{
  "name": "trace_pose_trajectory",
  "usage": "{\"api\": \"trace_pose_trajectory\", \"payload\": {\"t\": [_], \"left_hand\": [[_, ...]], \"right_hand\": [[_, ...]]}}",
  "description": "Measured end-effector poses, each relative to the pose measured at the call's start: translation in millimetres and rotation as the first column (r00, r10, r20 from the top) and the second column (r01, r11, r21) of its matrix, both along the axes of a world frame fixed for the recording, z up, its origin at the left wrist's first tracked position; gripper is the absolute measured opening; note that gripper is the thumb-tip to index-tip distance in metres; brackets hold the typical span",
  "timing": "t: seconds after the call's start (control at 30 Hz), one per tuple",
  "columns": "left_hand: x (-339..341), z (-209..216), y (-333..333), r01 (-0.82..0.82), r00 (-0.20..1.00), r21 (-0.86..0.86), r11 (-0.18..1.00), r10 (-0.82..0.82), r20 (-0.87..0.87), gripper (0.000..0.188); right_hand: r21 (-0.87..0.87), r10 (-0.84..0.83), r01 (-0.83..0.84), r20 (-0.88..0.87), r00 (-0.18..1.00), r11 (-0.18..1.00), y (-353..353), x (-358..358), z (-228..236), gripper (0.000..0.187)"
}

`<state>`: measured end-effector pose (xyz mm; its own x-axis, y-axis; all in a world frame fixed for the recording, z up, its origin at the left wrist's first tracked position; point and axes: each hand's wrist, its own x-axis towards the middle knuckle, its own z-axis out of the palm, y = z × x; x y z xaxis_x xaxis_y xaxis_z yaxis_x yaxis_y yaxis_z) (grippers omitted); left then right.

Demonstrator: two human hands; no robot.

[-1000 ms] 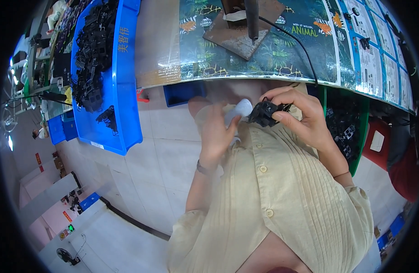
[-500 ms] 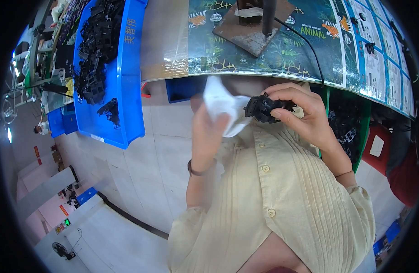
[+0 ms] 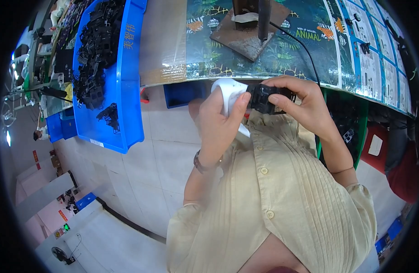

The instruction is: The person wipes small black plastic molded parts with a white cloth at a factory workbench.

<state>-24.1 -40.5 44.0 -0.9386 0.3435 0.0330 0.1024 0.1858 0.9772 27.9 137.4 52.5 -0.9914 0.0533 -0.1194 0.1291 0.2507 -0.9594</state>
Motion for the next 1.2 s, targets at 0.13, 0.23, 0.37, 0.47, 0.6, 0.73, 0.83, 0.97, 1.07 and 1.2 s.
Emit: {"api": "trace_pose_trajectory", "payload": {"t": [0.13, 0.23, 0.37, 0.47, 0.6, 0.73, 0.83, 0.97, 1.07, 1.2], "left_hand": [[-15, -3, 10, 0.011, 1.0, 0.009, 1.0, -0.011, -0.019, 0.016], [-23, 2, 17, 0.006, 0.999, 0.051, 0.999, -0.008, 0.048, 0.016], [-36, 0, 26, 0.0, 1.0, 0.045, 0.999, -0.001, 0.019, 0.016], [-42, -3, 30, 0.003, 1.0, 0.047, 0.999, -0.004, 0.005, 0.017], [-44, -5, 32, -0.006, 1.0, 0.054, 0.999, 0.007, -0.024, 0.018], [-45, -7, 31, -0.021, 0.997, 0.054, 0.998, 0.026, -0.077, 0.018], [-45, -6, 33, -0.031, 0.998, 0.052, 0.998, 0.034, -0.059, 0.019], [-47, -3, 32, -0.016, 0.999, 0.054, 0.998, 0.018, -0.044, 0.018], [-45, 2, 35, -0.026, 0.999, 0.049, 0.998, 0.027, -0.023, 0.018], [-43, 3, 34, -0.058, 0.998, 0.053, 0.997, 0.059, -0.021, 0.018]], "right_hand": [[-0.018, -0.034, 0.034, -0.018, 0.999, 0.999, 6, -13, 2, 0.022], [-0.021, -0.025, 0.025, 0.006, 1.0, 0.999, 10, -23, 9, 0.021], [-0.018, -0.069, 0.068, -0.054, 0.996, 0.998, 17, -35, 1, 0.022], [-0.001, -0.075, 0.075, -0.098, 0.992, 0.997, 21, -43, -3, 0.022], [-0.027, -0.098, 0.095, -0.159, 0.982, 0.995, 24, -49, -8, 0.024], [-0.06, -0.065, 0.056, -0.173, 0.983, 0.997, 26, -54, -6, 0.024], [-0.077, -0.061, 0.049, -0.166, 0.984, 0.996, 28, -55, -9, 0.024], [-0.097, -0.06, 0.042, -0.184, 0.981, 0.994, 30, -58, -9, 0.024], [-0.102, -0.022, 0.007, -0.147, 0.989, 0.995, 33, -58, -7, 0.021], [-0.116, -0.021, 0.006, -0.128, 0.992, 0.993, 32, -58, -7, 0.022]]}}
